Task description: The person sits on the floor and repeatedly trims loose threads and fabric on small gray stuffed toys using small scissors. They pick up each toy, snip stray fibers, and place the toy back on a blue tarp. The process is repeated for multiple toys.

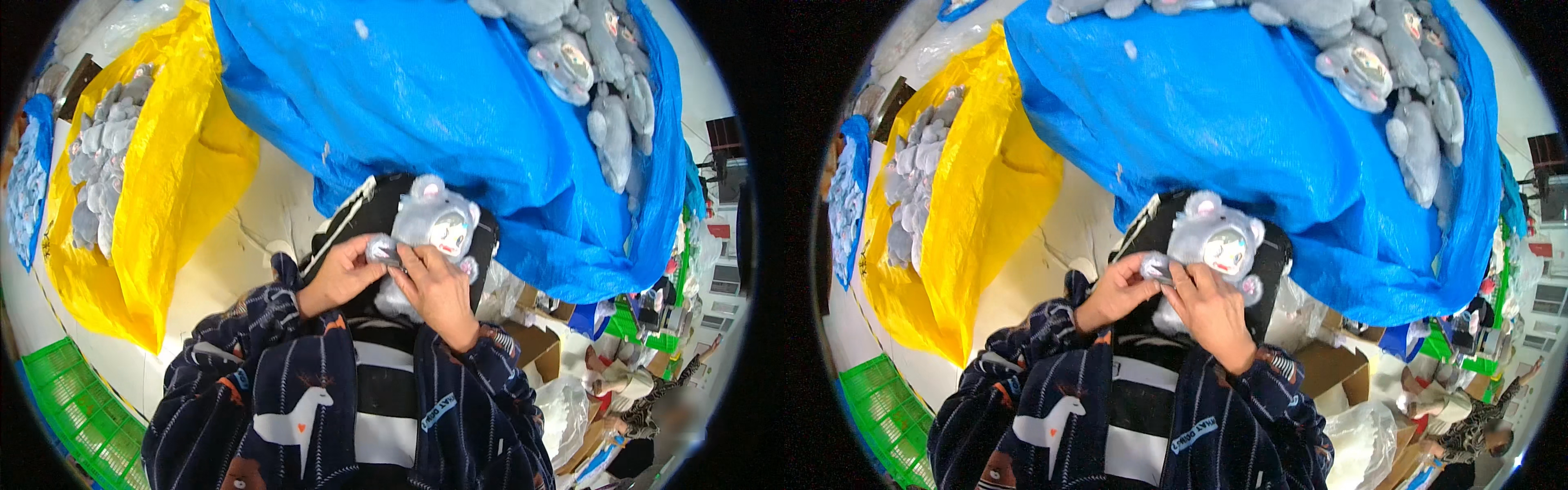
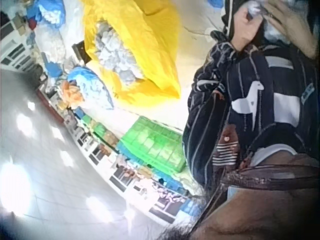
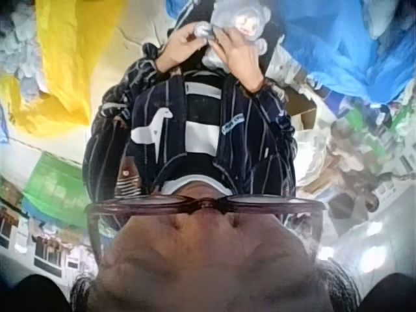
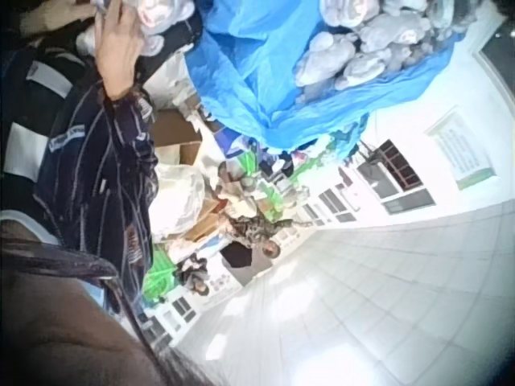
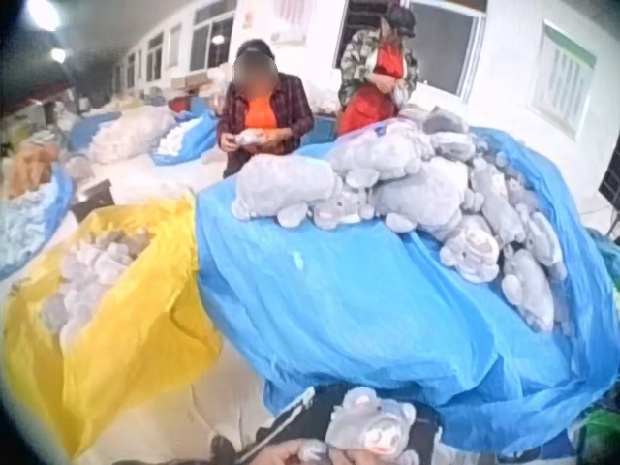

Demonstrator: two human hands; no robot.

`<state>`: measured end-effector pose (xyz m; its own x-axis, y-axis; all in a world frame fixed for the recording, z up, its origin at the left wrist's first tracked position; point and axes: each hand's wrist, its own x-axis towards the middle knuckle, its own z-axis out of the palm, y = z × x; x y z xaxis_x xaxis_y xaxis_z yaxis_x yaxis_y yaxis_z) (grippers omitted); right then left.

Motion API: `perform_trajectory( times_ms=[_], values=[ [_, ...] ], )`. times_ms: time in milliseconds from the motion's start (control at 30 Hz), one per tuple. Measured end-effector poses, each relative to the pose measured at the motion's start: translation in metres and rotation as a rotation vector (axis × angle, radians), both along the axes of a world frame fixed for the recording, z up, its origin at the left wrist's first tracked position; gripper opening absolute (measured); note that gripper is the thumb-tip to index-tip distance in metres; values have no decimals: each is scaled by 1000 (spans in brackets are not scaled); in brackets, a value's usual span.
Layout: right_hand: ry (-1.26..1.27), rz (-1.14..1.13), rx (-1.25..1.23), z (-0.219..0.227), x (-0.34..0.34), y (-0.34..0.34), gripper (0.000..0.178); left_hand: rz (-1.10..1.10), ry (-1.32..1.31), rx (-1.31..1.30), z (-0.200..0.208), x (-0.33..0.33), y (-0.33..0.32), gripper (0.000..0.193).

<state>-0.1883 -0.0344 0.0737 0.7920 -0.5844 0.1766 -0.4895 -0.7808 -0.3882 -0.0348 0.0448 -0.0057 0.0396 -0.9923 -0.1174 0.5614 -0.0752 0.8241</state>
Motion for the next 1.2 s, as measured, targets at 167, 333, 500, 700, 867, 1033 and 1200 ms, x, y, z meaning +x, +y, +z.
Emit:
perform_trajectory(
  times_ms=[167, 333, 500, 700, 867, 1033, 1200],
  values=[
    [-14, -115, -39, -11, 7, 5, 36, 42, -33, 30, 0, -4, -4, 25],
    [-125, -244, 16, -15, 13, 2, 31, 32, -127, 88, 5, -2, -8, 17],
    [-292, -324, 115, -14, 11, -6, 26, 68, -357, -55, 13, -2, -8, 16],
    [-362, -302, 372, 10, 7, -17, 34, -34, -176, -91, 1, -2, -9, 19],
    [-204, 56, 214, 10, 13, -17, 28, -81, -204, -234, 4, 1, -13, 15],
    [-289, 36, 246, 8, 19, -24, 20, -97, -182, -208, 9, -1, -11, 17],
    [-584, -497, 1046, 3, 22, -19, 15, -120, -200, -139, 5, 2, -13, 17]
  ],
)
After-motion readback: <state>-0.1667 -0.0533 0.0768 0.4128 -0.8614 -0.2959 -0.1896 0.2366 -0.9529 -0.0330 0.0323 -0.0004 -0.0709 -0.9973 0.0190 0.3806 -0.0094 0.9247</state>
